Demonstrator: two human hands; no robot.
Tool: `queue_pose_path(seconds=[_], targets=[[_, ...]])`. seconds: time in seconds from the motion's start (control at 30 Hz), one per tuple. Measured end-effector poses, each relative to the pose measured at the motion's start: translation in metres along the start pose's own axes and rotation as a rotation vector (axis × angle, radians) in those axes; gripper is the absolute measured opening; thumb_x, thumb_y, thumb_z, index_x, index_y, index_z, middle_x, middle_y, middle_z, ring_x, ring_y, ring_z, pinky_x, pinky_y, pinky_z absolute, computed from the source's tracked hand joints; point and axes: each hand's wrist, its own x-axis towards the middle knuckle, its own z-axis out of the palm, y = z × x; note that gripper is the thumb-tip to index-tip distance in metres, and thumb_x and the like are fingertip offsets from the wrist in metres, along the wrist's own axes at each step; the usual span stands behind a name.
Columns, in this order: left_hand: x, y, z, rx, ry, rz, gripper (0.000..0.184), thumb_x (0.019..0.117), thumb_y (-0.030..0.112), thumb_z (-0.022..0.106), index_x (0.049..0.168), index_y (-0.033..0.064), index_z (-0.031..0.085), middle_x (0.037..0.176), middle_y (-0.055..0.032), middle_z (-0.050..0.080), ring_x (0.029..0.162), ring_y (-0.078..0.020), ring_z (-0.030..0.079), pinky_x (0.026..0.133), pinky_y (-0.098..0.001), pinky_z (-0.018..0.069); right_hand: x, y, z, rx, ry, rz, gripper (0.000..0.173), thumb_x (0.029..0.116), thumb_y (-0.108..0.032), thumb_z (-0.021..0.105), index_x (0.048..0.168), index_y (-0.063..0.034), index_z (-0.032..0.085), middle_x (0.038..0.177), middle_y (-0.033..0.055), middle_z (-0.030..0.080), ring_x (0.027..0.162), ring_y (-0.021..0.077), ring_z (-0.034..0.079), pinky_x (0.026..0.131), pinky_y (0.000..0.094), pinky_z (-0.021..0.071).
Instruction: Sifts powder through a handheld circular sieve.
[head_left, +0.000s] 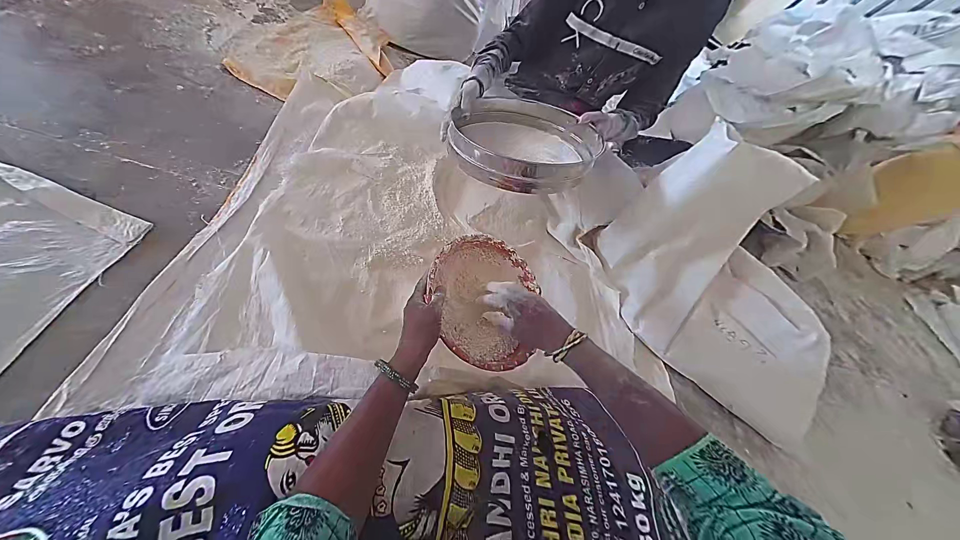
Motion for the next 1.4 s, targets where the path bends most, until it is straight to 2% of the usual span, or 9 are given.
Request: queue_pose_path(seconds=[0.13, 0.23, 0.4, 0.6, 0.8, 0.93, 1.0, 1.17, 1.4], targets=[[-0.008, 0.000, -0.002, -0.140, 0.073, -0.089, 0.049, 0.1080, 0.010, 0.042, 0.155, 0.0002, 0.032, 0.145, -0.0241, 0.048, 0.119, -0.0247, 0.057, 0.095, -0.0399, 0.0499, -0.001, -0.001, -0.008, 0.031, -0.195, 0.103, 0.070, 0.0929, -0.025, 0.075, 0.150, 0.0016, 0.046, 0.153, 0.0294, 0.043, 0.146, 0.0414, 0.039, 0.121, 0.0521, 0.0292], [-0.010, -0.002, 0.003, -0.140, 0.076, -0.155, 0.049, 0.1092, 0.014, 0.041, 0.156, 0.0056, 0.032, 0.143, -0.0238, 0.050, 0.113, -0.0276, 0.059, 0.087, -0.0436, 0.0524, 0.002, -0.031, 0.004, 0.080, -0.197, 0.148, 0.057, 0.0968, -0.005, 0.063, 0.149, 0.0064, 0.045, 0.154, 0.0304, 0.043, 0.147, 0.0416, 0.038, 0.123, 0.0504, 0.0274], [-0.010, -0.004, 0.002, -0.114, 0.025, -0.011, 0.051, 0.1064, 0.007, 0.041, 0.156, -0.0021, 0.030, 0.151, -0.0247, 0.043, 0.130, -0.0240, 0.052, 0.106, -0.0375, 0.0440, 0.039, -0.019, -0.003, 0.080, 0.214, 0.117, 0.038, 0.1032, -0.013, 0.051, 0.135, 0.0050, 0.061, 0.139, 0.0260, 0.060, 0.134, 0.0380, 0.055, 0.114, 0.0499, 0.0405], [-0.005, 0.000, -0.002, -0.098, 0.032, -0.014, 0.049, 0.1061, 0.010, 0.045, 0.154, 0.0007, 0.037, 0.147, -0.0218, 0.049, 0.127, -0.0227, 0.055, 0.104, -0.0392, 0.0454, 0.048, -0.038, 0.008, 0.269, 0.018, -0.048, 0.058, 0.0994, -0.021, 0.064, 0.149, 0.0046, 0.048, 0.158, 0.0276, 0.039, 0.150, 0.0403, 0.034, 0.125, 0.0483, 0.0244], [-0.006, -0.008, 0.001, -0.102, 0.062, -0.030, 0.051, 0.1063, 0.009, 0.042, 0.155, 0.0012, 0.033, 0.151, -0.0231, 0.044, 0.131, -0.0258, 0.051, 0.105, -0.0415, 0.0437, 0.013, -0.021, 0.030, 0.006, -0.147, -0.212, 0.034, 0.1040, -0.004, 0.047, 0.132, 0.0060, 0.063, 0.138, 0.0288, 0.059, 0.134, 0.0440, 0.053, 0.116, 0.0513, 0.0365], [-0.009, -0.009, 0.007, -0.127, 0.054, 0.027, 0.053, 0.1060, 0.010, 0.044, 0.156, -0.0008, 0.029, 0.154, -0.0235, 0.041, 0.135, -0.0240, 0.048, 0.110, -0.0384, 0.0410, 0.008, 0.014, 0.019, 0.162, 0.404, -0.027, 0.031, 0.1019, -0.002, 0.047, 0.119, 0.0064, 0.071, 0.124, 0.0239, 0.070, 0.122, 0.0356, 0.066, 0.109, 0.0474, 0.0478], [-0.011, -0.008, 0.007, -0.157, 0.085, 0.032, 0.053, 0.1057, 0.008, 0.044, 0.156, -0.0023, 0.029, 0.154, -0.0243, 0.040, 0.136, -0.0237, 0.047, 0.110, -0.0374, 0.0397, 0.017, 0.014, 0.012, 0.209, 0.535, 0.056, 0.034, 0.1031, -0.006, 0.048, 0.127, 0.0051, 0.068, 0.131, 0.0224, 0.068, 0.127, 0.0339, 0.064, 0.112, 0.0453, 0.0453], [-0.010, -0.008, 0.007, -0.215, 0.100, 0.068, 0.048, 0.1050, 0.004, 0.042, 0.151, -0.0084, 0.036, 0.151, -0.0259, 0.044, 0.133, -0.0195, 0.049, 0.109, -0.0306, 0.0385, 0.054, -0.020, 0.006, 0.447, 0.268, 0.207, 0.064, 0.1038, -0.022, 0.057, 0.156, 0.0070, 0.033, 0.162, 0.0273, 0.034, 0.153, 0.0352, 0.032, 0.126, 0.0435, 0.0238], [-0.003, -0.004, -0.004, -0.163, 0.101, 0.079, 0.046, 0.1068, 0.008, 0.041, 0.149, -0.0082, 0.039, 0.148, -0.0253, 0.047, 0.131, -0.0187, 0.050, 0.109, -0.0317, 0.0387, 0.022, -0.048, 0.026, 0.190, -0.046, -0.149, 0.041, 0.1048, -0.015, 0.051, 0.141, 0.0032, 0.058, 0.147, 0.0257, 0.055, 0.140, 0.0367, 0.051, 0.119, 0.0453, 0.0344]])
